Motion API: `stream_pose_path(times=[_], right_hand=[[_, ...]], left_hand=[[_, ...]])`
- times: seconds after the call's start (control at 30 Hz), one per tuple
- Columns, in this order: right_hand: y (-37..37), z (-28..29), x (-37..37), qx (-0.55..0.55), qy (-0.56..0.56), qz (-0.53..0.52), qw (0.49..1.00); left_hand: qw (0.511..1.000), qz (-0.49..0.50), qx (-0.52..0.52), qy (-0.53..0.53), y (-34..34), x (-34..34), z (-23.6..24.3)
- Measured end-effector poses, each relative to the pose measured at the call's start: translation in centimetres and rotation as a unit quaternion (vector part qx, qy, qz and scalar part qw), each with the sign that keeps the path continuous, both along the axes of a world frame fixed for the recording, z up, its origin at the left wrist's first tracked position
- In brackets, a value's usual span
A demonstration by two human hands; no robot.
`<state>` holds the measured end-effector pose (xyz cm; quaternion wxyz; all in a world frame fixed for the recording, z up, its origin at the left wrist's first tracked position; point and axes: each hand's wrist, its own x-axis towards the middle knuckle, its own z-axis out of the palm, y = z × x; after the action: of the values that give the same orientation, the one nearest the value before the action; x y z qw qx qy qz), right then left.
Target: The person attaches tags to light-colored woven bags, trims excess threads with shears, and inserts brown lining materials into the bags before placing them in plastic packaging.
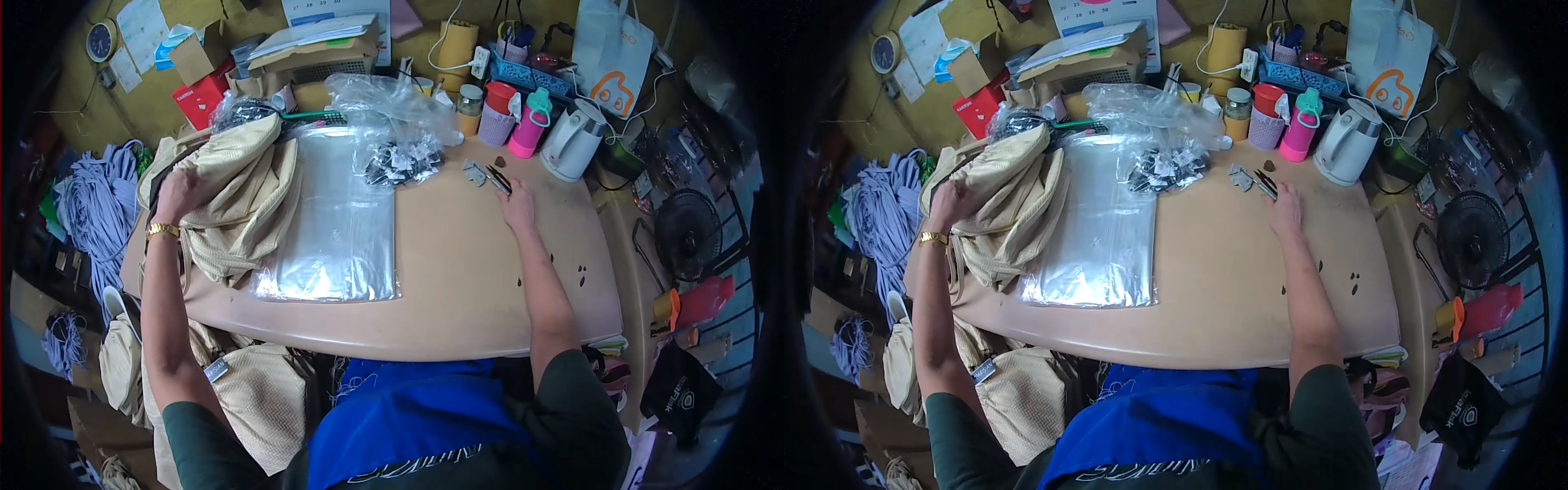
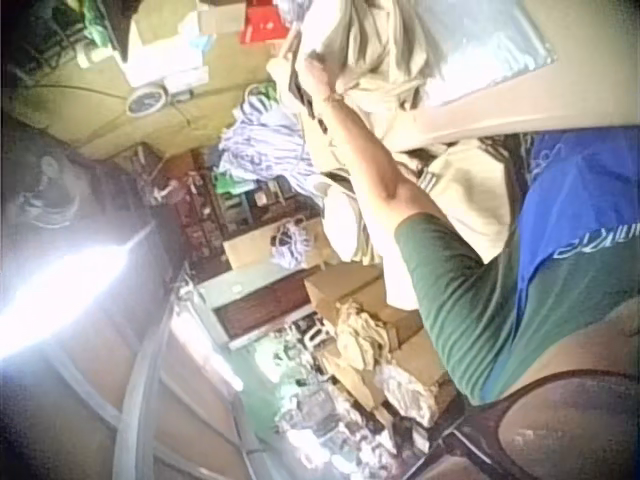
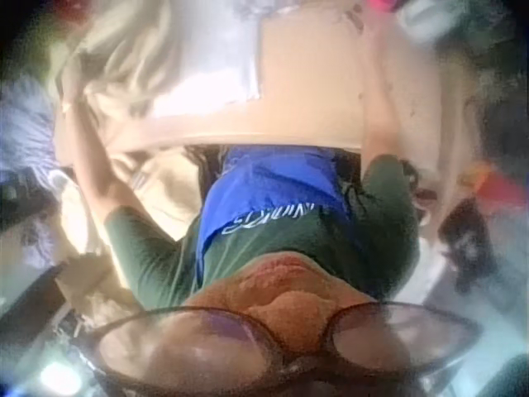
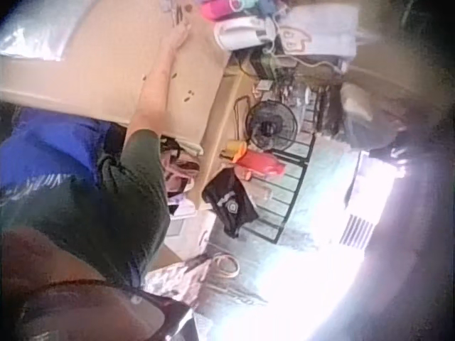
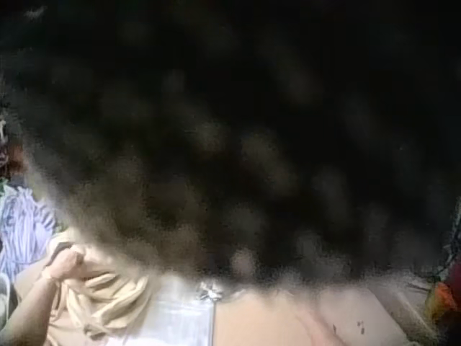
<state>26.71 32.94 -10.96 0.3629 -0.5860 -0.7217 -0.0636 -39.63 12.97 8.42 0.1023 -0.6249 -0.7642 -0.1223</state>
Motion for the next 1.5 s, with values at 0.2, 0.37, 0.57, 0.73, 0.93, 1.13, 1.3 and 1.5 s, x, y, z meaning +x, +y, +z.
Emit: stream_pose_path(times=[0.2, 0.37, 0.57, 0.73, 0.93, 1.13, 1.3, 1.5], right_hand=[[3.2, -0.5, 1.4, -0.043, -0.173, 0.008, 0.984], [4.9, -0.5, -1.8, -0.093, -0.087, 0.035, 0.991], [6.1, 2.5, -0.9, -0.238, -0.107, 0.008, 0.965], [6.2, 2.3, -3.5, -0.051, -0.104, -0.046, 0.992], [5.8, 4.4, -4.9, -0.294, 0.020, 0.001, 0.956], [5.9, 0.9, -3.8, -0.108, -0.008, -0.032, 0.994], [4.9, 1.7, -1.1, -0.204, -0.089, -0.003, 0.975], [5.7, 1.8, 8.2, -0.393, 0.384, 0.060, 0.833]], left_hand=[[0.923, 0.272, 0.266, -0.066, -0.6, -6.9, 7.2], [0.670, -0.063, 0.589, -0.447, -12.7, -12.1, 21.9], [0.715, -0.087, 0.559, -0.410, -18.6, -1.6, 25.2], [0.782, -0.046, 0.545, -0.299, -23.5, 6.6, 20.1], [0.820, -0.027, 0.546, -0.169, -23.7, 16.9, 13.6], [0.836, -0.038, 0.548, 0.021, -20.0, 27.6, 9.1], [0.860, -0.264, 0.336, -0.278, -12.6, 32.8, 1.0], [0.883, -0.253, -0.107, -0.381, -8.4, 38.1, -3.2]])
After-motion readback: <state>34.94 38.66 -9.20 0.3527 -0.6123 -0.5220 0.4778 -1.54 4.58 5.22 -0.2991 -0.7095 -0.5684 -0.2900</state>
